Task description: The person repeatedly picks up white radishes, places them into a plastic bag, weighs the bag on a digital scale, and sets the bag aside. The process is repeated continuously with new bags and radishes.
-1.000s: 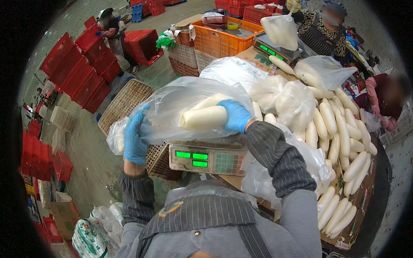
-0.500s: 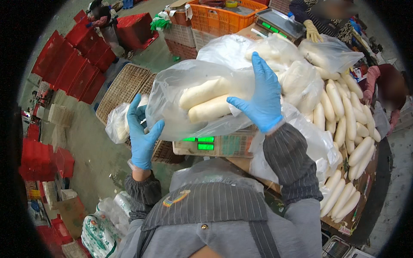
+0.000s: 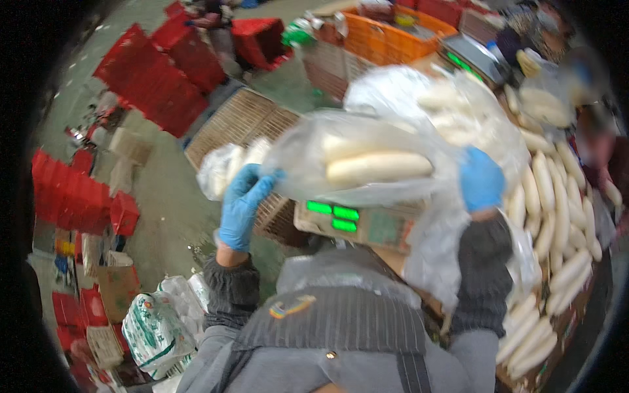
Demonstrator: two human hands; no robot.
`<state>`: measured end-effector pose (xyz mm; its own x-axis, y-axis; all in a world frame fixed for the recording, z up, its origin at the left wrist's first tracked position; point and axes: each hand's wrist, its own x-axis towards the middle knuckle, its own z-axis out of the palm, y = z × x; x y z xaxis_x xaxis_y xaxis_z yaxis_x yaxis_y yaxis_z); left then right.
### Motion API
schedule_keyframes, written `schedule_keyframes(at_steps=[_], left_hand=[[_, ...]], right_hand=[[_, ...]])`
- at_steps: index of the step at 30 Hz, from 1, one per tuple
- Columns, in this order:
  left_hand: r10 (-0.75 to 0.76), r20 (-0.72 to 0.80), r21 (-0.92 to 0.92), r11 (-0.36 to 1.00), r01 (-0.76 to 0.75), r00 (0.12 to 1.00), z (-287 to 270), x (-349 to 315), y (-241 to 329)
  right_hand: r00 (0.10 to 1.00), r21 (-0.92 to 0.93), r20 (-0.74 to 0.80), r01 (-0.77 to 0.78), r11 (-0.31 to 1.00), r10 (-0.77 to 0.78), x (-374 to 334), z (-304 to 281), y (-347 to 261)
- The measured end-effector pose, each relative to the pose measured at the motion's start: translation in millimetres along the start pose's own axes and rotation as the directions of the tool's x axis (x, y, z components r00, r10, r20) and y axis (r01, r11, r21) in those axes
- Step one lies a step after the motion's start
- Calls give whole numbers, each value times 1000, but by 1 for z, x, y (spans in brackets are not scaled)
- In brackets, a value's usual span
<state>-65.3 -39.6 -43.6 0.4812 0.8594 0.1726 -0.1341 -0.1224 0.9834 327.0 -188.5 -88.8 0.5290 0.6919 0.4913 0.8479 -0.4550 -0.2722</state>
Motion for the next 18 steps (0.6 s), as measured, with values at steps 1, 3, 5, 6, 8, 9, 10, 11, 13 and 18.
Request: schedule_keyframes(at_steps=[1,3,5,6,8,9,10,11,13,18], left_hand=[[8,29,-26,1000,-7,1000,-3,7,6],[25,21,-87,996,-23,999,5,20,24],[112,141,-359,932,-54,984,14,34,40],[179,190,-399,913,-91,965,26,39,49],[136,305,-415,910,3,943,46,48,65],[90,355,-397,916,63,931,55,47,74],[45,407,-374,919,122,912,63,46,81],[99,448,-391,916,95,889,67,49,75],[-1,473,-314,934,169,881,65,54,75],[30,597,-553,739,385,801,73,52,70]], right_hand=[[998,-15,34,-45,999,45,4,-24,7],[999,-101,-5,38,994,-39,3,-63,34],[953,669,296,-158,726,-65,10,-109,-9],[948,747,309,-192,636,-77,10,-110,-34],[937,856,337,-261,445,-98,7,-118,-76],[940,901,330,-288,324,-82,9,-113,-81],[944,931,324,-306,198,-64,11,-103,-85],[946,946,321,-318,67,-47,14,-100,-90],[962,942,272,-259,215,-36,15,-115,-106],[957,952,288,-280,123,-46,22,-115,-100]])
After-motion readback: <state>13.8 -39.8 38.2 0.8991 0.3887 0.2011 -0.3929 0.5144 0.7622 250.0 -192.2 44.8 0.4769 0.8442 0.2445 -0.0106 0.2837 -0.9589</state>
